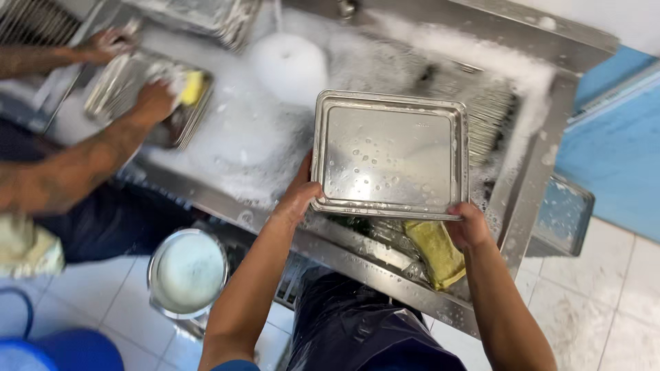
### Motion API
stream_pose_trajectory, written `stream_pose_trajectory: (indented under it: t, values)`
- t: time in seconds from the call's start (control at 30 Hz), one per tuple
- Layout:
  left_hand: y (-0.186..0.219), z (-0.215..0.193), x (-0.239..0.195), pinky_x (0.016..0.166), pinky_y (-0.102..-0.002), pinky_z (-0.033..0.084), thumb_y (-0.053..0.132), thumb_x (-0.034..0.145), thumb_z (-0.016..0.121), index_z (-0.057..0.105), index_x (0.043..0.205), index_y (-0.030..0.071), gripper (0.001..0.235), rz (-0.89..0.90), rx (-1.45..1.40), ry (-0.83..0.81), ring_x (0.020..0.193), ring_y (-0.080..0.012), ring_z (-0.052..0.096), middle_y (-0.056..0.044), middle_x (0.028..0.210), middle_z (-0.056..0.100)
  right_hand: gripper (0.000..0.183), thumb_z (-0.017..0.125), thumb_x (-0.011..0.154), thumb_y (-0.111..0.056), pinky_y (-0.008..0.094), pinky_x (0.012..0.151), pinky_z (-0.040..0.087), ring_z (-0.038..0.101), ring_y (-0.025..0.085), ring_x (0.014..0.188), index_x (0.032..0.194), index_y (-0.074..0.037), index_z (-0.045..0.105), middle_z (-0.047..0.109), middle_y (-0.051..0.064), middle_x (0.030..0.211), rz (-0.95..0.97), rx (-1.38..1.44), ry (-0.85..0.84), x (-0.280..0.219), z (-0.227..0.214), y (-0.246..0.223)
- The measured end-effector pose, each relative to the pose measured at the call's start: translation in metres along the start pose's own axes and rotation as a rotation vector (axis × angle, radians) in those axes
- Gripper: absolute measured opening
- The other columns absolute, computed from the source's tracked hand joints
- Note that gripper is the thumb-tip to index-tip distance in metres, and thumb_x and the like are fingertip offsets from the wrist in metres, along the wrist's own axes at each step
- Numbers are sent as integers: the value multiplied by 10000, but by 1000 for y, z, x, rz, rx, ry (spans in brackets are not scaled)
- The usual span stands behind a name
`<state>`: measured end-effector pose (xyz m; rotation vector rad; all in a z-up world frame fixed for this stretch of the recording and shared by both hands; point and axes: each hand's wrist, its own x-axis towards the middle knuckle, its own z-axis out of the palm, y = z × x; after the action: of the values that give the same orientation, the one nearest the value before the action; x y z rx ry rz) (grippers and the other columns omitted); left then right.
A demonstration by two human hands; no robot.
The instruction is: The person scrubs multiple stainless steel food trays with a yellow sponge in a soapy sink, rinses them under running water, and stacks the cleaned trays on the sink's draining ledge. A second person is visible washing trays in the adjacent sink.
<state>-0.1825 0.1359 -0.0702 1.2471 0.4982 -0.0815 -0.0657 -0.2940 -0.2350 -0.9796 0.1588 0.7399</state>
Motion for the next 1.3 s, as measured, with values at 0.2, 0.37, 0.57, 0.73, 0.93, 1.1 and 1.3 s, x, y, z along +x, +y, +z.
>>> stream_pose_trajectory:
  t: [0.2, 0.37, 0.57, 0.73, 0.93, 1.1, 1.3]
  values:
    - [-33, -10, -188, 1216, -349, 271, 119, 521, 547, 179, 1637, 49, 1177, 230, -167, 255, 1528, -326, 334, -201, 1620, 383, 631, 590, 709, -63, 411, 1044, 461, 640, 265, 1129, 1331, 35, 549, 679, 117, 1183, 81, -104, -265, -54, 100, -12]
    - [-86, -9, -351, 1227, -337, 285, 160, 536, 549, 214, 1655, 32, 1175, 440, -246, 538, 1522, -292, 359, -182, 1629, 393, 775, 608, 720, -62, 457, 1095, 452, 591, 321, 1245, 1479, 21, 470, 626, 153, 1326, 212, -223, -548, -106, 197, 15]
    - [-177, -6, -533, 1057, -380, 452, 110, 587, 544, 280, 1626, 41, 1074, 430, -536, 947, 1325, -323, 527, -180, 1495, 518, 869, 614, 663, -29, 453, 1086, 455, 595, 301, 1253, 1511, -48, 421, 623, 124, 1329, 492, -440, -760, -184, 274, 115]
    - [-285, -11, -655, 1062, -331, 446, 81, 587, 510, 317, 1622, 33, 1053, 461, -681, 1259, 1343, -286, 531, -167, 1492, 537, 925, 580, 677, -13, 399, 1005, 454, 577, 248, 1130, 1583, -108, 422, 611, 108, 1275, 707, -540, -920, -238, 326, 263]
    - [-423, -41, -746, 1117, -279, 377, 59, 542, 486, 327, 1608, 54, 1077, 282, -832, 1530, 1437, -251, 464, -137, 1562, 489, 799, 572, 701, -10, 382, 986, 454, 560, 228, 1046, 1497, 1, 504, 599, 96, 1164, 931, -685, -962, -283, 324, 480]
    - [-526, -93, -779, 1045, -277, 405, 17, 567, 461, 387, 1596, 91, 1034, 105, -945, 1553, 1323, -253, 523, -130, 1495, 560, 588, 559, 702, -79, 435, 985, 456, 596, 242, 1044, 1288, -31, 553, 631, 80, 1091, 1159, -858, -745, -314, 290, 601]
    - [-618, -165, -792, 974, -274, 462, 3, 631, 476, 407, 1590, 127, 969, -78, -1071, 1563, 1209, -231, 603, -109, 1433, 604, 427, 588, 774, -109, 471, 1028, 450, 599, 306, 1084, 1185, 4, 580, 635, 135, 1083, 1263, -912, -589, -326, 293, 700]
